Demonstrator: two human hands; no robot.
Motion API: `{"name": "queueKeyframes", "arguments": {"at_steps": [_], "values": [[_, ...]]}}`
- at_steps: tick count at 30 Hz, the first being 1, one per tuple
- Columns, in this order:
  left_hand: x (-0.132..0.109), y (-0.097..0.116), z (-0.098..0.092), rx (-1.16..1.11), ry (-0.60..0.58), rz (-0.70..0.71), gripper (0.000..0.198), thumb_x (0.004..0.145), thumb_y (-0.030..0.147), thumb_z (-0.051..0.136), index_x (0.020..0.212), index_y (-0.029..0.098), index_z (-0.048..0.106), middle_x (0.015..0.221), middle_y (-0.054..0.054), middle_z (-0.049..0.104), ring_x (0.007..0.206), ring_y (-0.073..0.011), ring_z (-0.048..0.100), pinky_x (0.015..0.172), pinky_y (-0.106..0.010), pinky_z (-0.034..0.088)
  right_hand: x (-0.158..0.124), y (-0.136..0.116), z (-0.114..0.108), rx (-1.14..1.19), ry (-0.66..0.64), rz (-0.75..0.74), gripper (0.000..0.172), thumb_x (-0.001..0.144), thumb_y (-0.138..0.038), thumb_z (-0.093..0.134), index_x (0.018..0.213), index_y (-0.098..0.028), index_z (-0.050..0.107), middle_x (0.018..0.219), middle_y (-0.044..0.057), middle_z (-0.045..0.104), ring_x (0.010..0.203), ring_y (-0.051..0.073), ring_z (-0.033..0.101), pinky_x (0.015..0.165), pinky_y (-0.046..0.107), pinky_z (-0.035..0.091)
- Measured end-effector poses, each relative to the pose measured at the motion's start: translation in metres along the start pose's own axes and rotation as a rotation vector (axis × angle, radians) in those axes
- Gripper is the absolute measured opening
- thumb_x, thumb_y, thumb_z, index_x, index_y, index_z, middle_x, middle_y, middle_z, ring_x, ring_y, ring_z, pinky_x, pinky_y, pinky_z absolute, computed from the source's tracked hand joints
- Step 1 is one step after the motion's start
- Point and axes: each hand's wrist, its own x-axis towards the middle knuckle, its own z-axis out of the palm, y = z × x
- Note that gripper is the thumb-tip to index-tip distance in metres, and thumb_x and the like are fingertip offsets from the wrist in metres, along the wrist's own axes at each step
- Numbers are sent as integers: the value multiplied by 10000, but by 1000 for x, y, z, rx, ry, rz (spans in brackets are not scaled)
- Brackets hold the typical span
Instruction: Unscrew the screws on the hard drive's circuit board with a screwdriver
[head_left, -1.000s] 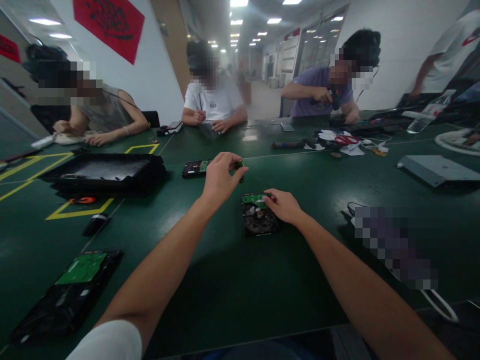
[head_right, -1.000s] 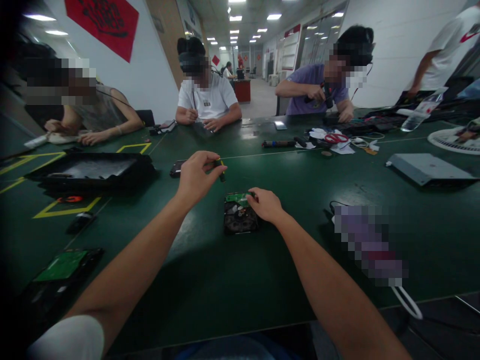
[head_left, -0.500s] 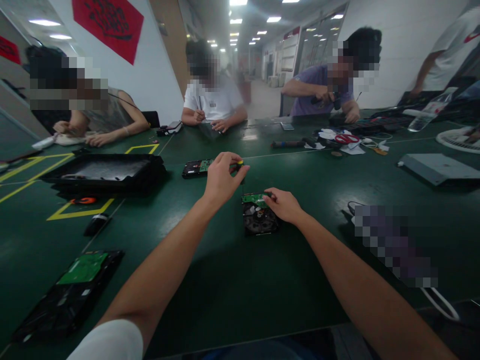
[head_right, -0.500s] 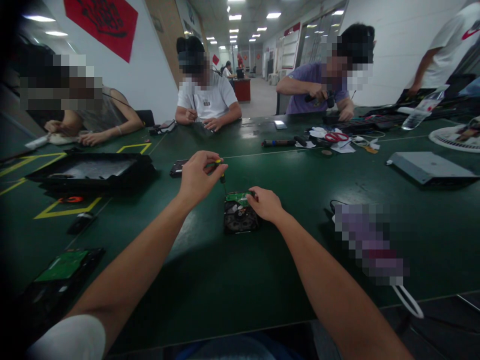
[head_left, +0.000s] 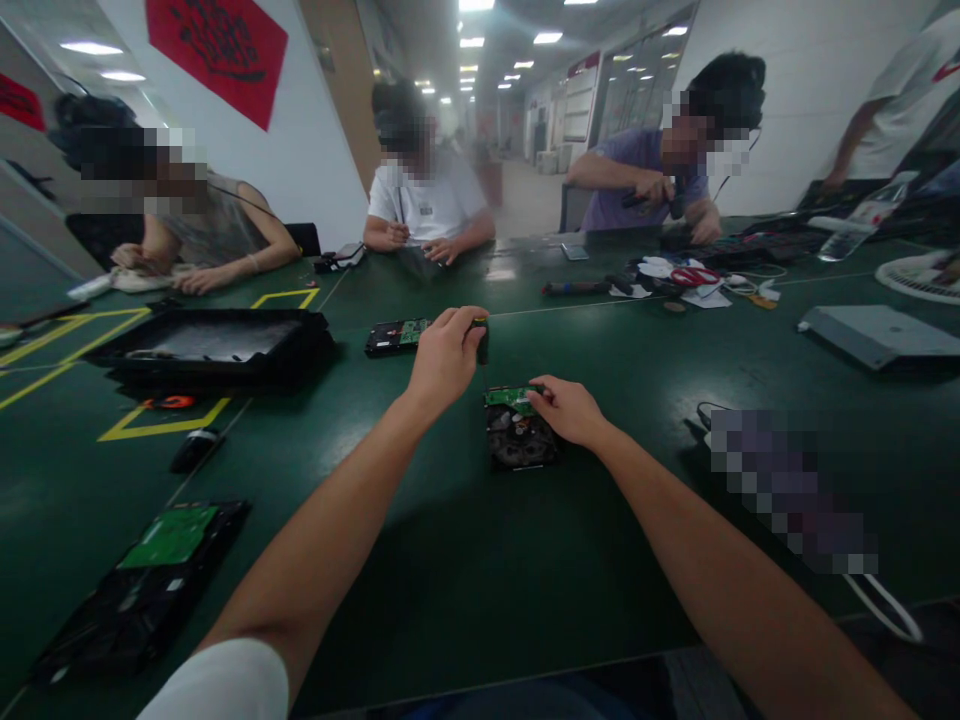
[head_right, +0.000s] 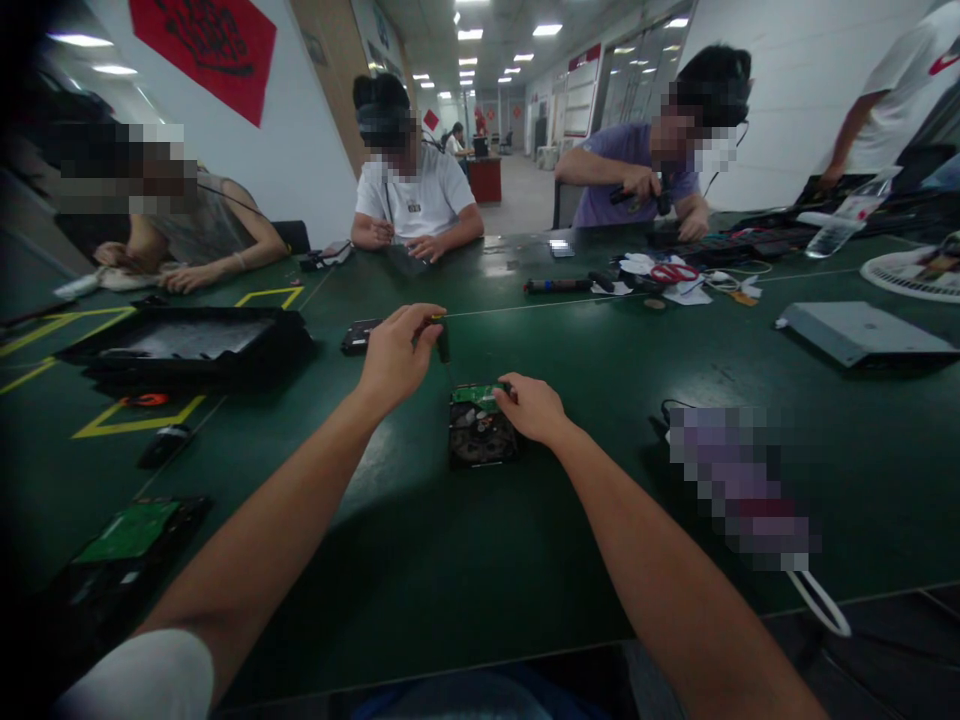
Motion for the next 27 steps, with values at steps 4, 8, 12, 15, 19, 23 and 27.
{"name": "queueKeyframes", "arguments": {"at_steps": [4, 8, 12, 15, 19, 23, 27], "values": [[-2, 0, 3, -47, -27, -12, 211, 975, 203, 563, 1170, 212, 644, 1032, -60, 727, 943, -200, 683, 896, -355, 526, 0, 0, 0, 1, -1, 8, 373, 1023, -451, 513, 1287, -227, 649, 954, 55, 749, 785, 183, 654, 659, 283, 397], [-4, -3, 6, -104, -33, -25, 258, 912, 261, 696, 1155, 220, 621, 929, -31, 712, 833, -182, 679, 823, -336, 547, -1, -2, -2, -4, -4, 6, 367, 1021, -437, 518, 1287, -223, 650, 928, 50, 747, 788, 183, 654, 666, 281, 398], [-3, -3, 5, -81, 16, 4, 228, 873, 214, 726, 1082, 222, 634, 1031, -46, 659, 835, -166, 650, 813, -340, 560, -1, -3, -3, -5, -5, 9, 364, 1021, -433, 518, 1283, -223, 659, 922, 53, 746, 789, 185, 652, 669, 281, 400], [-2, -2, 4, -61, 51, 6, 233, 852, 176, 729, 1061, 218, 635, 1104, -58, 604, 849, -161, 632, 807, -340, 571, -1, -4, -3, -8, -11, 16, 375, 1021, -439, 520, 1292, -221, 660, 938, 60, 747, 790, 186, 650, 657, 280, 396], [-2, -2, 4, -28, 31, 18, 280, 865, 147, 697, 1123, 232, 629, 1113, -62, 588, 939, -193, 631, 862, -371, 573, -1, -4, -3, -4, -11, 17, 386, 1018, -444, 525, 1310, -225, 653, 930, 58, 746, 786, 184, 647, 653, 278, 394], [-4, -3, 4, 15, 27, 27, 244, 887, 170, 679, 1119, 236, 638, 1146, -71, 559, 957, -202, 622, 894, -402, 569, -1, -4, -2, 1, -12, 21, 382, 1017, -436, 525, 1303, -221, 659, 912, 55, 745, 783, 182, 644, 653, 276, 392], [-4, -3, 3, 88, 25, 31, 231, 902, 209, 672, 1130, 225, 641, 1202, -88, 537, 941, -204, 626, 869, -401, 575, 0, -3, -2, -1, -9, 15, 382, 1020, -442, 519, 1298, -221, 659, 890, 49, 738, 775, 181, 639, 648, 277, 383]]}}
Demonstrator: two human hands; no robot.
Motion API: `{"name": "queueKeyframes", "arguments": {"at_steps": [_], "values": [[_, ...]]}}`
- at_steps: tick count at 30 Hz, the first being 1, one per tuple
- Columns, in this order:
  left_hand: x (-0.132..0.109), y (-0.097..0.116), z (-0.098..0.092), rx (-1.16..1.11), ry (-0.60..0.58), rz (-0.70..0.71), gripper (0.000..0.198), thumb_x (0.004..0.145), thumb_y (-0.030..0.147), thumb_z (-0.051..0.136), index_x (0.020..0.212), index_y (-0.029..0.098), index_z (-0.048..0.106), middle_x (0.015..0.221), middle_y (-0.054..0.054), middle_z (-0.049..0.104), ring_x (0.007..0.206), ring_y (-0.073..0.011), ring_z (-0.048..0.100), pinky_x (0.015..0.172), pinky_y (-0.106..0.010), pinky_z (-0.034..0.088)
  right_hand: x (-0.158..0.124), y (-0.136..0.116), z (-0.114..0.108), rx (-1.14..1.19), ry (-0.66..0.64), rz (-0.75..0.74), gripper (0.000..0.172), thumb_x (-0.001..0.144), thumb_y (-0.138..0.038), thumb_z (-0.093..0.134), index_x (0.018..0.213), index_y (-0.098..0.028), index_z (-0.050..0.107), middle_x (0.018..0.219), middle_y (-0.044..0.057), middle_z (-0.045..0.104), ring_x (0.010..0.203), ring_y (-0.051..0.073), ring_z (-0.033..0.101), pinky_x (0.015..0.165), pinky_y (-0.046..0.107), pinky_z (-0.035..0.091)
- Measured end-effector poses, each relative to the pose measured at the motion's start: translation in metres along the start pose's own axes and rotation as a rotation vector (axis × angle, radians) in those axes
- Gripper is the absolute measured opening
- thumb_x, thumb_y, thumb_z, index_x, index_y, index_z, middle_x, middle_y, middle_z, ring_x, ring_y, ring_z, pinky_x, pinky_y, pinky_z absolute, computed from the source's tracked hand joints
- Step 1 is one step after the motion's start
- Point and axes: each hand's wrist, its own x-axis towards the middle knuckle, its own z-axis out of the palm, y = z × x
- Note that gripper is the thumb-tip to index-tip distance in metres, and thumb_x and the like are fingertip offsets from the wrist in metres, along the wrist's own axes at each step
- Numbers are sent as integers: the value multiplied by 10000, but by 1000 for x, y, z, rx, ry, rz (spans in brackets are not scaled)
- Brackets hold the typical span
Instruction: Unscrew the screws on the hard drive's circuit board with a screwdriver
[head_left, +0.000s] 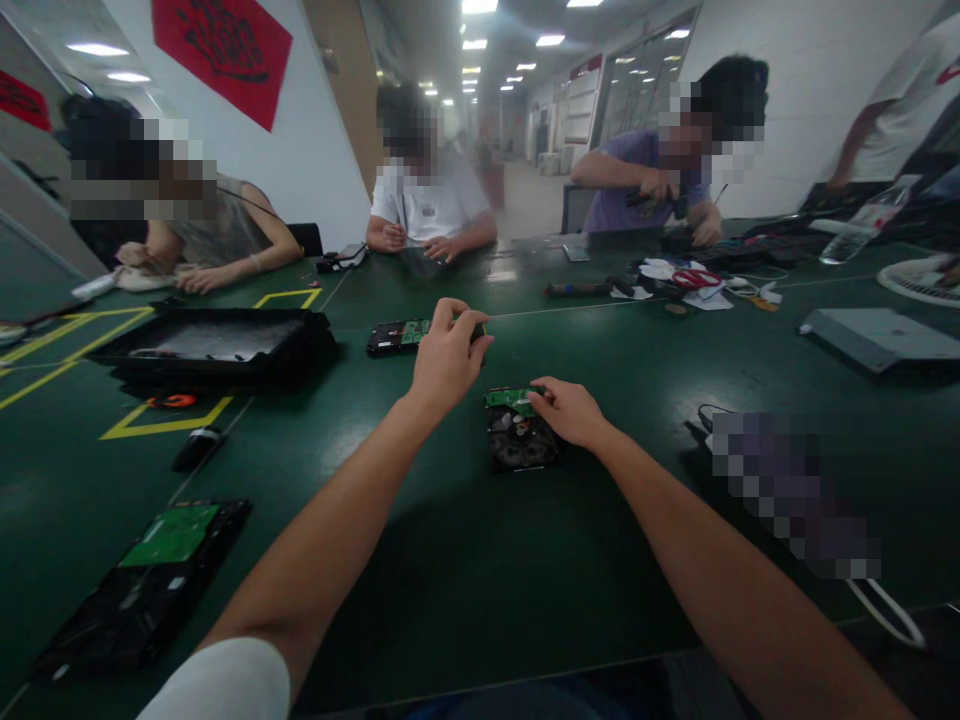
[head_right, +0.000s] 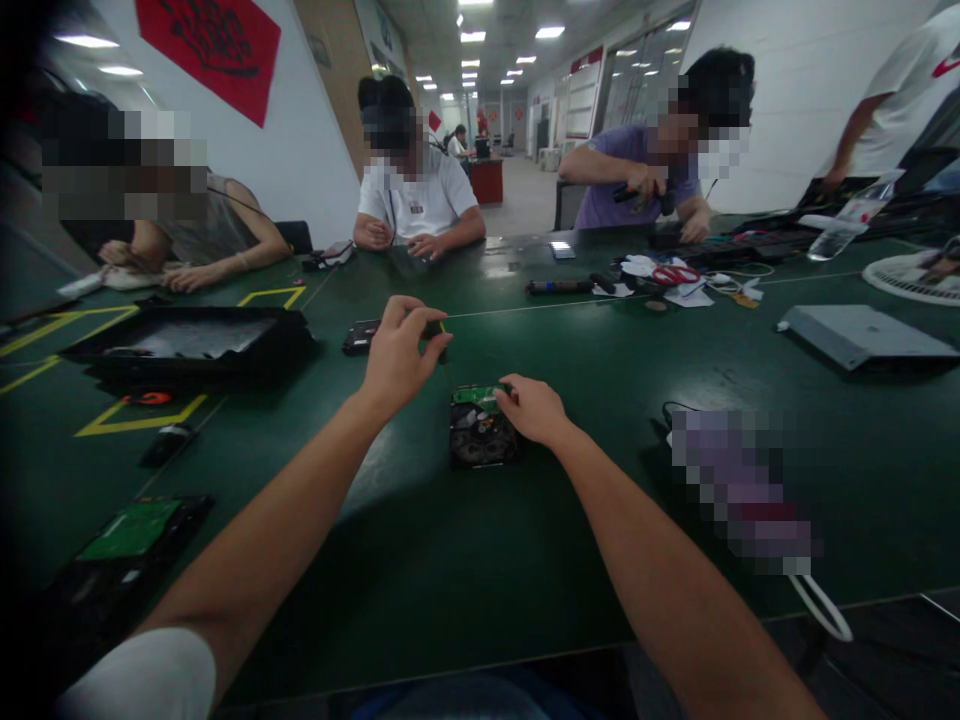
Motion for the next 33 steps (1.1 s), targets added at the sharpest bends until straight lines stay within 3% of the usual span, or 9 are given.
{"name": "queueKeyframes", "arguments": {"at_steps": [10, 20, 33], "values": [[1, -1, -1, 49, -7, 60, 272, 902, 184, 662, 1166, 239, 626, 1188, -88, 636, 1122, -267, 621, 1005, -428, 504, 1, 2, 1, 4, -3, 0, 373, 1021, -452, 520, 1287, -231, 660, 939, 56, 739, 787, 181, 642, 661, 278, 398], [1, -5, 2, -5, -6, 27, 336, 885, 164, 680, 1207, 239, 626, 1190, -89, 602, 1111, -247, 618, 976, -413, 537, 0, 1, 0, -2, -5, 4, 379, 1026, -452, 513, 1296, -228, 655, 982, 65, 748, 814, 188, 654, 670, 283, 405], [3, -5, 1, -135, 26, -50, 245, 851, 215, 748, 1060, 223, 620, 1053, -52, 666, 845, -174, 668, 838, -357, 571, 0, 1, 0, 2, -7, 10, 384, 1023, -455, 516, 1304, -229, 649, 948, 60, 747, 805, 190, 655, 670, 284, 412]]}}
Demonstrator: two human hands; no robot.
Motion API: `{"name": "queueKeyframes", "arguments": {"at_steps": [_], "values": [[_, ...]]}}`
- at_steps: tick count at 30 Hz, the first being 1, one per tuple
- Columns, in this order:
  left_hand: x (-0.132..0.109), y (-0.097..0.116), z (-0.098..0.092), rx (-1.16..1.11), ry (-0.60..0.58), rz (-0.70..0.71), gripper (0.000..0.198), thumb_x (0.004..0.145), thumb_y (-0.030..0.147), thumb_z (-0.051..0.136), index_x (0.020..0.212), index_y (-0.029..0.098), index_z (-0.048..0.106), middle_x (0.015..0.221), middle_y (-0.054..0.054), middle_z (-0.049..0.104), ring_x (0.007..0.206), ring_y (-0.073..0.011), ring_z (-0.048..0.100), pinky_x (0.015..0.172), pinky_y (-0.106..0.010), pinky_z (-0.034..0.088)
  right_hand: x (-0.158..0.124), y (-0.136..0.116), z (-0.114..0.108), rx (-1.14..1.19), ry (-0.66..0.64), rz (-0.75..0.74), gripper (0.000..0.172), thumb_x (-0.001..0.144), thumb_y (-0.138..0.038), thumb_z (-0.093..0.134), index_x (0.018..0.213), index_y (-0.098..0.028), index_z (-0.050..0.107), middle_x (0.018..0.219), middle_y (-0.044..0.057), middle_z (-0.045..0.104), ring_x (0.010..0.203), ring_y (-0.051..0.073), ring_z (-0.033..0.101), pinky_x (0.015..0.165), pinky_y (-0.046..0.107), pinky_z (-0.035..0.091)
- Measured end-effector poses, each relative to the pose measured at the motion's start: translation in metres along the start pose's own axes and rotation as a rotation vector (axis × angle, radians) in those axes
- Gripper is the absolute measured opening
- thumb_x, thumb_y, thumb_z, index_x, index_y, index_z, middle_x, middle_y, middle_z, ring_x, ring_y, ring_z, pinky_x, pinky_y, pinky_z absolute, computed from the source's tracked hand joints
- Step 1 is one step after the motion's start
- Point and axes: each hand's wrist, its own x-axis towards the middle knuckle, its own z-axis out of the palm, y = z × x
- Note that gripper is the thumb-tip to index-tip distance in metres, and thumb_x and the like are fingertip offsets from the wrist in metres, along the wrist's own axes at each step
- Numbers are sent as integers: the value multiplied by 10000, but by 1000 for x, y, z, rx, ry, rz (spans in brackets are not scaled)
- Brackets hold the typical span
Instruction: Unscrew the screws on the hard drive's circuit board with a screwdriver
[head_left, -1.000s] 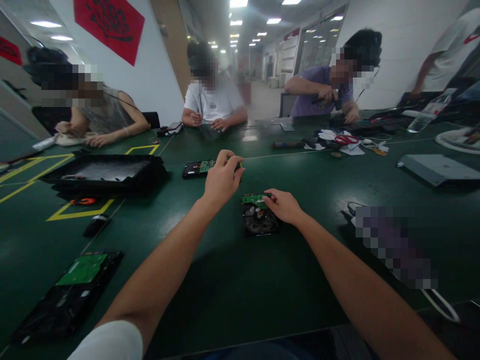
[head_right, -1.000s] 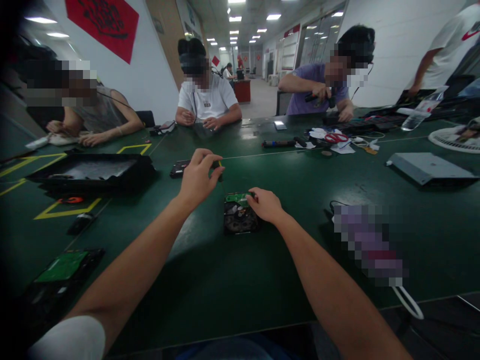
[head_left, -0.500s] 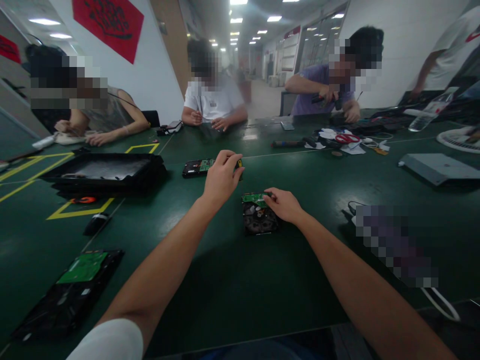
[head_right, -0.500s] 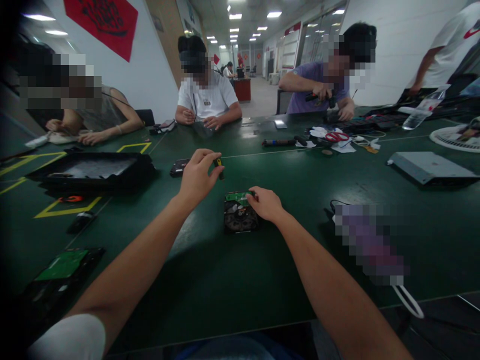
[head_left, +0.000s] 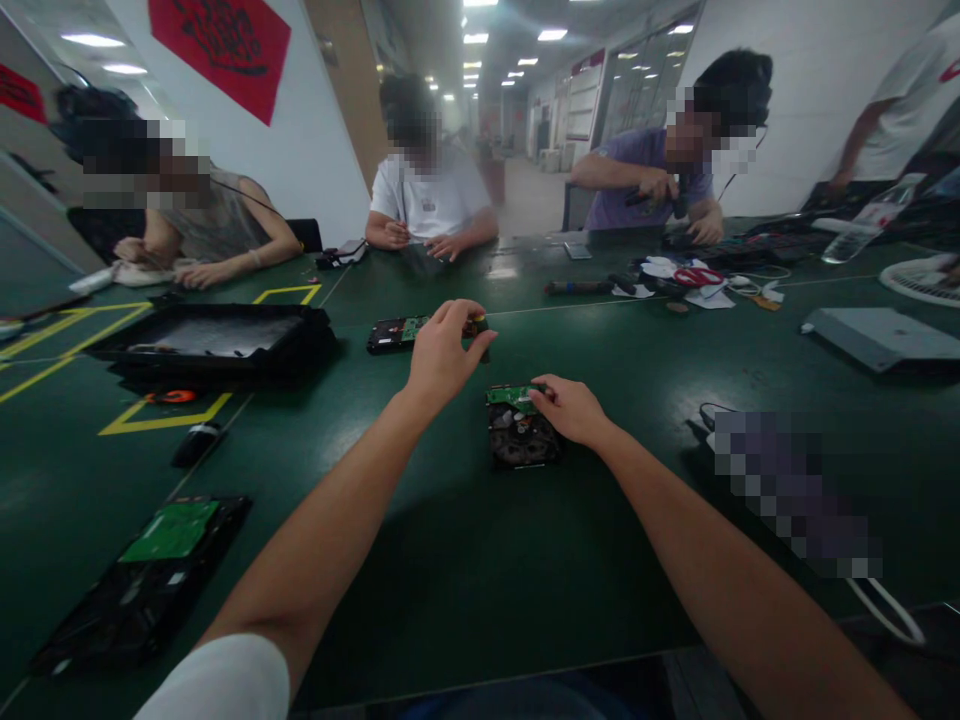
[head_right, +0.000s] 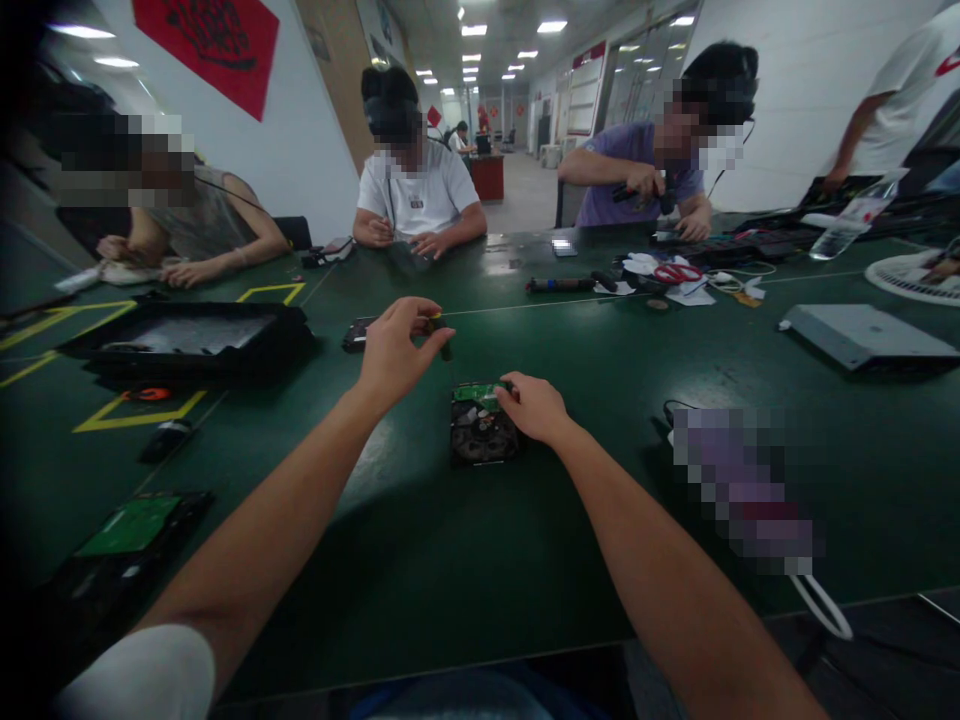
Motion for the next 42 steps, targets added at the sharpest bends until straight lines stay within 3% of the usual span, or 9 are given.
{"name": "queueKeyframes", "arguments": {"at_steps": [12, 24, 28, 33, 42], "values": [[2, 2, -4, -73, -76, -4, 228, 873, 155, 663, 1090, 223, 646, 1029, -47, 682, 867, -170, 671, 851, -354, 578, 0, 1, 1, 6, 11, -16, 372, 1025, -455, 510, 1285, -229, 653, 954, 62, 745, 806, 187, 651, 678, 283, 410], [3, 8, -9, -46, 124, -10, 49, 844, 200, 726, 856, 191, 679, 1053, -61, 641, 923, -177, 630, 689, -281, 559, 0, -1, 0, -11, 9, -15, 387, 1017, -439, 519, 1290, -207, 666, 918, 61, 744, 793, 186, 644, 670, 278, 395], [3, 9, -8, -43, 70, -14, 61, 862, 172, 686, 916, 196, 671, 974, -43, 670, 893, -173, 640, 706, -284, 555, 0, -1, 0, -3, 12, -17, 392, 1019, -452, 515, 1292, -210, 660, 922, 64, 742, 780, 186, 640, 656, 278, 385], [2, 11, -9, -71, 57, 9, 195, 874, 133, 647, 1050, 205, 691, 1069, -57, 656, 898, -155, 655, 699, -264, 548, 0, 0, 1, -3, 12, -11, 386, 1018, -448, 522, 1293, -215, 659, 890, 52, 736, 763, 179, 632, 637, 278, 370], [3, 7, -6, -172, 28, 44, 181, 903, 128, 591, 1012, 206, 713, 1043, -54, 653, 955, -170, 640, 786, -292, 574, 1, 0, 1, -3, 6, -16, 383, 1026, -446, 513, 1303, -221, 650, 904, 52, 738, 765, 173, 634, 635, 276, 364]]}}
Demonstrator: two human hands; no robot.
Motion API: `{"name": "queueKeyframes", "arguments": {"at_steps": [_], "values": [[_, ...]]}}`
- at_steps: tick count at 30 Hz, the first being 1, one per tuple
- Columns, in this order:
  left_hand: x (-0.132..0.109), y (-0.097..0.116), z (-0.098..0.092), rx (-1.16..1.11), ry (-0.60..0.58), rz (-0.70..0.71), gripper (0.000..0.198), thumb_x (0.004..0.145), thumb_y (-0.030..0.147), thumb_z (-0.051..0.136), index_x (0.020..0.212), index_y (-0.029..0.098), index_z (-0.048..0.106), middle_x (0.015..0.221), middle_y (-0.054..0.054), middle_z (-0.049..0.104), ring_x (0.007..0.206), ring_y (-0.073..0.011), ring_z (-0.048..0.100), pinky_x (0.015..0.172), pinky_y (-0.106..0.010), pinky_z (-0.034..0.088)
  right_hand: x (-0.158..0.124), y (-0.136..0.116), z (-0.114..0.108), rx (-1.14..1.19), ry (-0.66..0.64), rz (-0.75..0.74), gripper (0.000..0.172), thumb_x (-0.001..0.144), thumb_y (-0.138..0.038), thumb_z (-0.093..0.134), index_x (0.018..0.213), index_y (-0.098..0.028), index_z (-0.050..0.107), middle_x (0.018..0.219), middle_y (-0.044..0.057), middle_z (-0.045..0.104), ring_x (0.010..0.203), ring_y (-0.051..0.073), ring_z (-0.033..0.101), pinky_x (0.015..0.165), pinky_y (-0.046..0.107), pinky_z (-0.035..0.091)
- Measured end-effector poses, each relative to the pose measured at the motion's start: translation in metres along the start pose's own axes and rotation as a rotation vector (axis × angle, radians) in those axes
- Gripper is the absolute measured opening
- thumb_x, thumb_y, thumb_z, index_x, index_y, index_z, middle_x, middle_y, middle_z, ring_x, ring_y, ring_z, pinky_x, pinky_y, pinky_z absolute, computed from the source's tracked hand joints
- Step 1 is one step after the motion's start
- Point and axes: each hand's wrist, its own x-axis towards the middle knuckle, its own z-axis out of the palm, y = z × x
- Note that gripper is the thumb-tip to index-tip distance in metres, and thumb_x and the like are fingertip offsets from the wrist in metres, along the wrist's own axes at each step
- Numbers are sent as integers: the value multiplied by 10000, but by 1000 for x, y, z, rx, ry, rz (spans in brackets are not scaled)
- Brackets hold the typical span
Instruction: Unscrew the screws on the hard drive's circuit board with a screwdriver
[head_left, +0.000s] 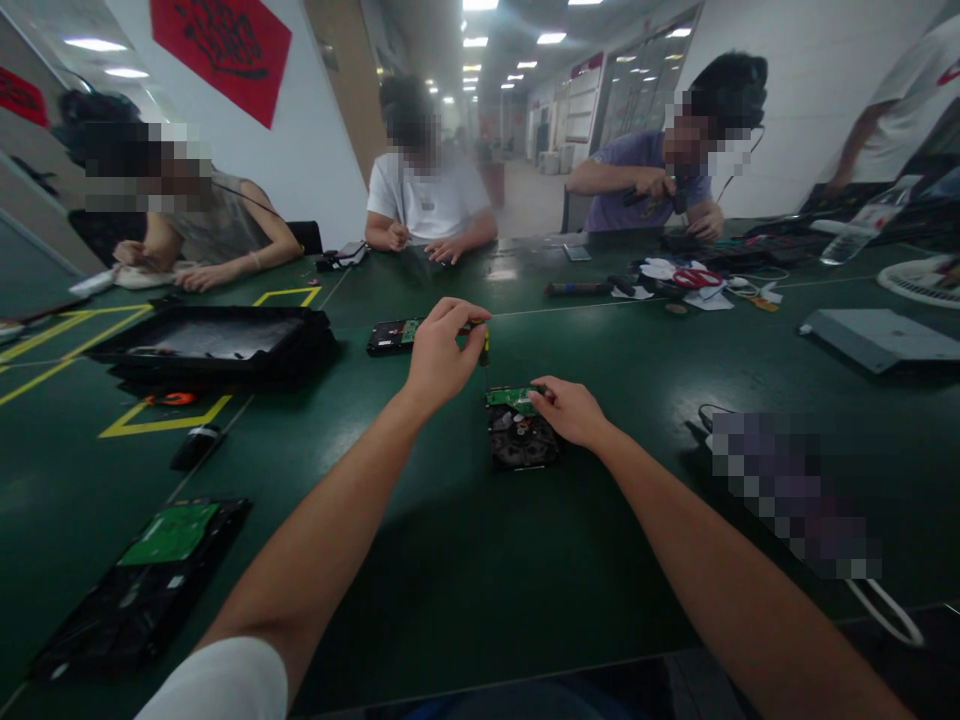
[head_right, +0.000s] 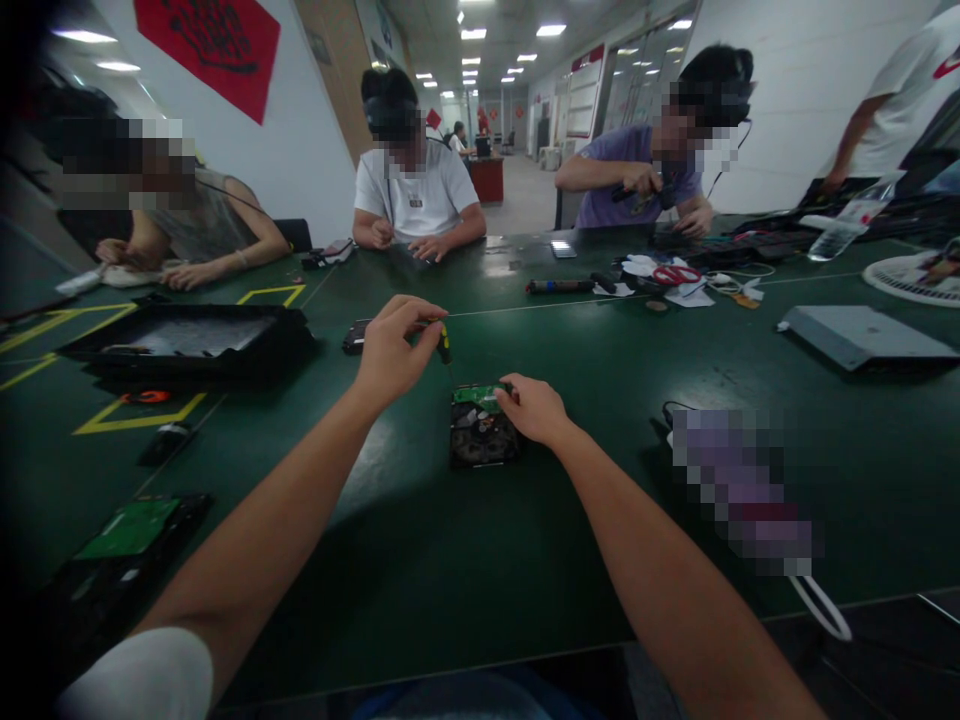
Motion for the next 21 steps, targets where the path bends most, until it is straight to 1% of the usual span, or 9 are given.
{"name": "queueKeyframes", "arguments": {"at_steps": [2, 5, 8, 11, 14, 16, 19, 21], "values": [[0, -2, 1, -53, -3, -9, 148, 901, 145, 613, 989, 205, 716, 1040, -53, 651, 946, -168, 643, 784, -295, 580, 0, 1, 0, 0, 0, -6, 384, 1027, -450, 511, 1302, -221, 649, 907, 54, 738, 761, 174, 632, 636, 277, 365], [1, -3, 1, -85, 2, -51, 58, 864, 195, 700, 922, 201, 705, 1000, -43, 653, 901, -164, 647, 758, -295, 583, 1, 2, 1, 0, 2, -9, 389, 1024, -461, 513, 1298, -222, 653, 908, 54, 736, 762, 175, 632, 645, 278, 375], [1, -3, 2, -64, 7, -88, 67, 835, 216, 744, 861, 201, 684, 938, -30, 656, 870, -164, 642, 747, -297, 577, 1, 3, 2, 0, 7, -9, 393, 1021, -459, 516, 1299, -219, 654, 913, 56, 738, 776, 179, 637, 661, 279, 389], [0, -5, 4, -55, 11, -97, 57, 849, 189, 713, 896, 205, 686, 953, -34, 654, 877, -164, 639, 731, -284, 575, 1, 3, 2, -2, 7, -5, 386, 1018, -453, 520, 1295, -220, 656, 897, 55, 736, 770, 181, 636, 656, 279, 389], [-1, -5, 4, -44, 30, -109, 117, 865, 174, 680, 977, 204, 700, 1038, -55, 641, 915, -164, 642, 720, -269, 578, 1, 2, 1, -3, 5, -7, 380, 1019, -453, 520, 1288, -224, 657, 887, 52, 734, 768, 182, 635, 655, 280, 387], [-2, -3, 4, -8, 32, -122, 123, 872, 181, 671, 988, 201, 706, 1043, -63, 643, 929, -168, 643, 719, -264, 576, 1, 2, 1, -2, -1, -7, 383, 1022, -455, 515, 1289, -221, 656, 904, 56, 737, 776, 183, 638, 655, 280, 387], [-1, -2, 3, 24, 3, -116, 124, 897, 183, 635, 989, 204, 715, 1016, -59, 681, 933, -171, 652, 757, -276, 572, 1, 2, 1, 1, -4, -1, 384, 1024, -457, 512, 1291, -221, 656, 926, 60, 740, 781, 181, 639, 650, 278, 383], [-1, -2, 3, 6, -24, -99, 166, 921, 176, 593, 1021, 209, 722, 1022, -50, 712, 922, -166, 666, 801, -293, 569, 1, 2, 1, 1, 0, 1, 381, 1023, -456, 516, 1292, -225, 657, 933, 58, 741, 782, 178, 637, 648, 277, 379]]}}
